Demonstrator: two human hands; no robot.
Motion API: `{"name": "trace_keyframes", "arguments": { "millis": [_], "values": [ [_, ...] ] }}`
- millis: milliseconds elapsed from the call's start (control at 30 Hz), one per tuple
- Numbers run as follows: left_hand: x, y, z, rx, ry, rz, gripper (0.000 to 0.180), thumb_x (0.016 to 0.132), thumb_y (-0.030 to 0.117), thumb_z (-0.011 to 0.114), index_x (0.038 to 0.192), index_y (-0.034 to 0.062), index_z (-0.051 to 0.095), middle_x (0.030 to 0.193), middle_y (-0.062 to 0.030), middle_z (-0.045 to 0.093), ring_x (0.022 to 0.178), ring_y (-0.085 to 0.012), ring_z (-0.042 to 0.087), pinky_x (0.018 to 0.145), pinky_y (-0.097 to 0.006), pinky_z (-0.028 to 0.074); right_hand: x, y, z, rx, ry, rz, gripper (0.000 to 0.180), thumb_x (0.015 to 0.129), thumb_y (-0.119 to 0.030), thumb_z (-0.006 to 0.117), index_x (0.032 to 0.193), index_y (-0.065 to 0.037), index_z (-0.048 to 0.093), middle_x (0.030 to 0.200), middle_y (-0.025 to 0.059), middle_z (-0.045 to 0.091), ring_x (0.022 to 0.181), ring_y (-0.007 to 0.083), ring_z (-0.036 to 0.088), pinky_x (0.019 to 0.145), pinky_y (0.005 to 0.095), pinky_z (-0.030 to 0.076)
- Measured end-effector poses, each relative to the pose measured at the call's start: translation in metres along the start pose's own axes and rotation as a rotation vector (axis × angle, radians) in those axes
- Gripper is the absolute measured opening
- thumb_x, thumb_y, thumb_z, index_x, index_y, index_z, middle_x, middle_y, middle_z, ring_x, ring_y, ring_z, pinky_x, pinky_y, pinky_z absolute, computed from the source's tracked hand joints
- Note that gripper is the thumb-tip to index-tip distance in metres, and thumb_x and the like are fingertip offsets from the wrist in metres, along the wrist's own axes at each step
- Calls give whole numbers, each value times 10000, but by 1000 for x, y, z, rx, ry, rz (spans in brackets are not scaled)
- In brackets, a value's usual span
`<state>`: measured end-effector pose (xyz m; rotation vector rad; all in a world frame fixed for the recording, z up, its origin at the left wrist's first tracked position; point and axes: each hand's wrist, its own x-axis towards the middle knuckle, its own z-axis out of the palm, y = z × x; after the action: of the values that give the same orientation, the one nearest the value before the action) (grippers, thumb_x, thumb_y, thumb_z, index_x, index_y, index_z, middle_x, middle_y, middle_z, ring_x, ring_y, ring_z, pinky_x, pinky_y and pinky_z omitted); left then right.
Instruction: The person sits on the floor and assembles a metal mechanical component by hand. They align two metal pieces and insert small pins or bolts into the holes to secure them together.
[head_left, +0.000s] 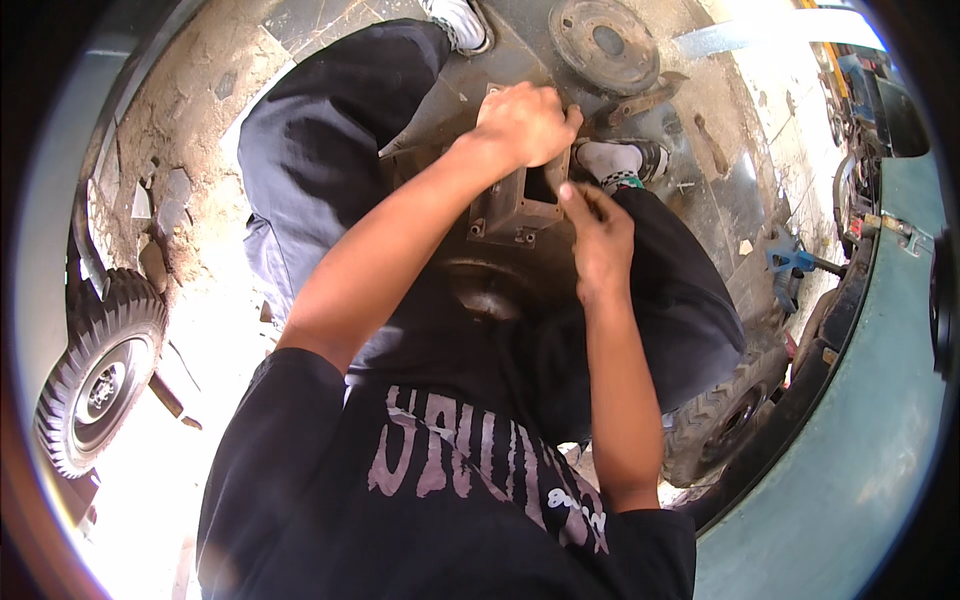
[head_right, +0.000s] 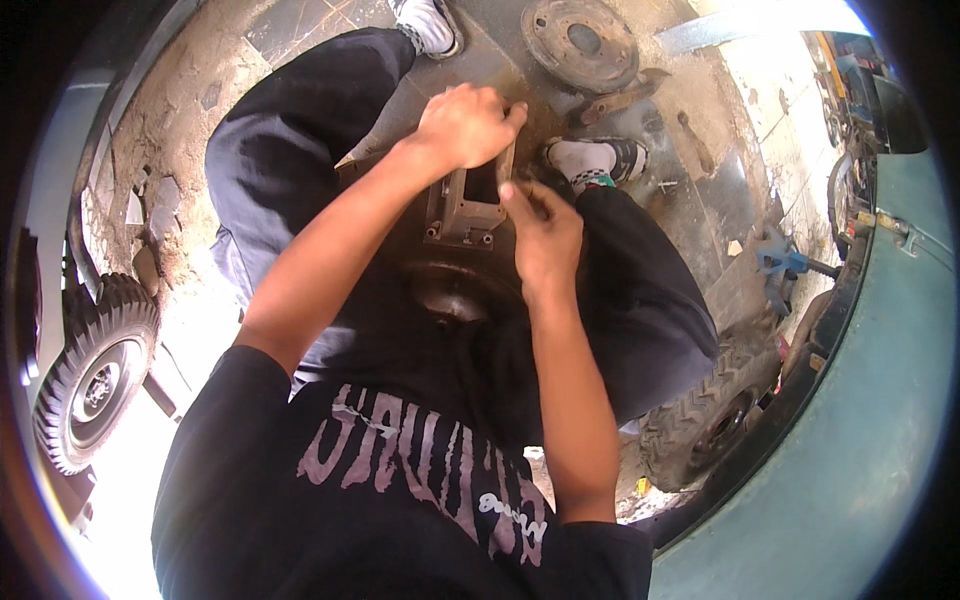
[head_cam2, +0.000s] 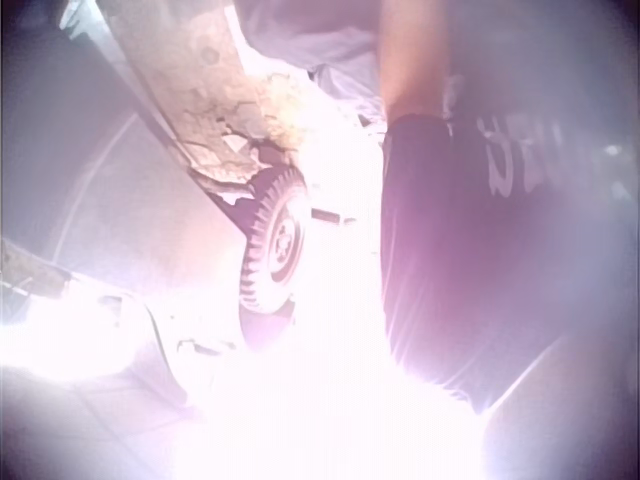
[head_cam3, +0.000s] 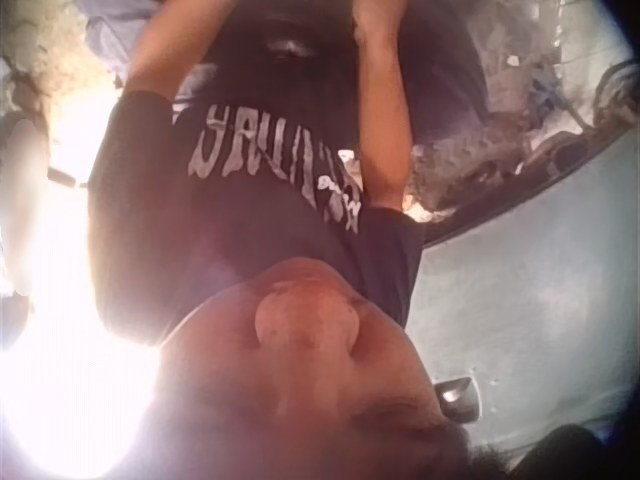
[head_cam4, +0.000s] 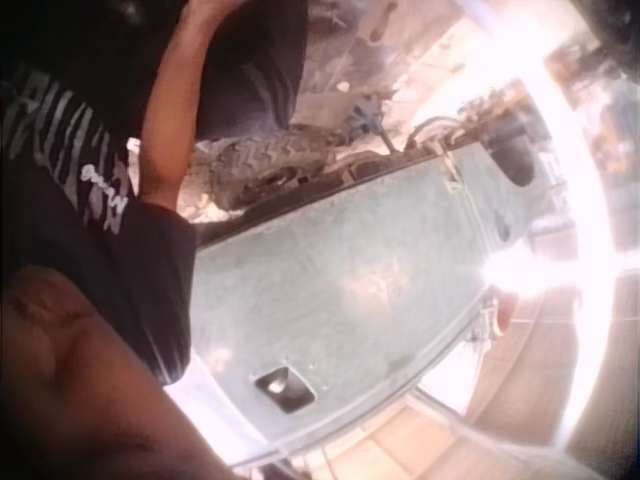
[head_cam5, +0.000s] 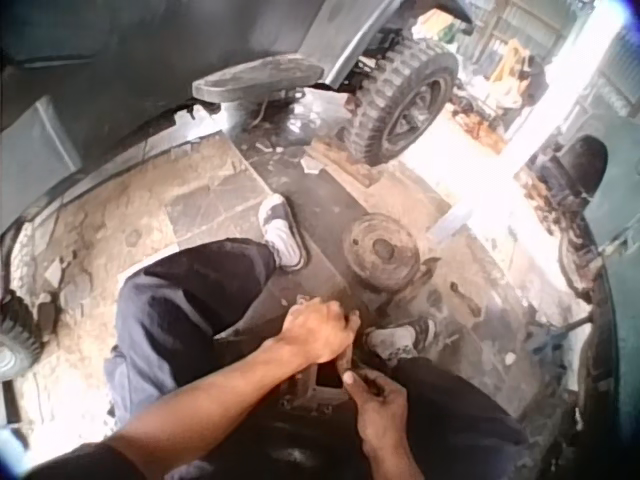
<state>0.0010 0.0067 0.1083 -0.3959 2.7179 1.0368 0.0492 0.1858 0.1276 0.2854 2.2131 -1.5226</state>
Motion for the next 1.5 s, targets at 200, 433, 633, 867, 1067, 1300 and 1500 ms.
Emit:
{"name": "trace_keyframes", "arguments": {
  "millis": [200, 433, 633, 867, 1067, 1300, 1500],
  "values": [
    [4, -6, -1, -21, -67, 0, 613, 1065, 523, 474, 1060, 13, 813, 1124, -314, 742, 1172, -469, 686, 1095, -531, 505, 26, 2, 16, 30, 38, -107, 328, 949, -220, 843, 1089, 69, 774, 947, 51, 759, 859, 101, 646, 808, 271, 509],
    [2, 0, -2, -5, -61, 11, 643, 1068, 528, 465, 1049, -19, 802, 1171, -311, 734, 1206, -468, 669, 1114, -526, 493, 10, 10, 3, 47, 32, -74, 335, 953, -233, 841, 1086, 68, 777, 950, 31, 743, 850, 95, 621, 793, 265, 499],
    [0, -4, 4, -19, -13, -22, 644, 1062, 525, 476, 1035, -31, 799, 1133, -330, 734, 1181, -473, 680, 1106, -525, 502, 13, 2, 4, -44, 5, -79, 322, 939, -229, 846, 1077, 56, 786, 921, 38, 745, 831, 97, 624, 778, 283, 505],
    [5, -3, 1, -8, -52, 16, 633, 1077, 518, 456, 1036, -9, 805, 1101, -323, 740, 1147, -473, 693, 1093, -521, 513, 26, -9, 7, -69, 7, -109, 339, 932, -240, 846, 1070, 63, 785, 892, 50, 762, 820, 100, 641, 778, 281, 515],
    [0, -2, 0, -1, -41, 9, 649, 1088, 531, 441, 1041, -5, 806, 1133, -330, 733, 1181, -466, 683, 1102, -531, 504, 0, 15, 1, -20, 34, -89, 309, 940, -227, 843, 1068, 49, 792, 905, 46, 759, 825, 93, 634, 776, 271, 504],
    [1, 0, -3, -24, -44, 10, 645, 1083, 533, 462, 1025, -7, 809, 1130, -316, 741, 1166, -472, 691, 1096, -533, 510, 22, -7, 7, -59, 41, -84, 330, 947, -250, 839, 1078, 49, 789, 897, 43, 754, 812, 88, 621, 763, 271, 500],
    [-1, -2, 5, -7, -6, 14, 646, 1079, 532, 466, 1010, -12, 807, 1108, -312, 745, 1151, -474, 694, 1085, -537, 516, 2, 14, 2, -73, 46, -134, 313, 936, -228, 853, 1065, 50, 788, 870, 39, 750, 816, 95, 644, 777, 259, 516]
  ]
}}
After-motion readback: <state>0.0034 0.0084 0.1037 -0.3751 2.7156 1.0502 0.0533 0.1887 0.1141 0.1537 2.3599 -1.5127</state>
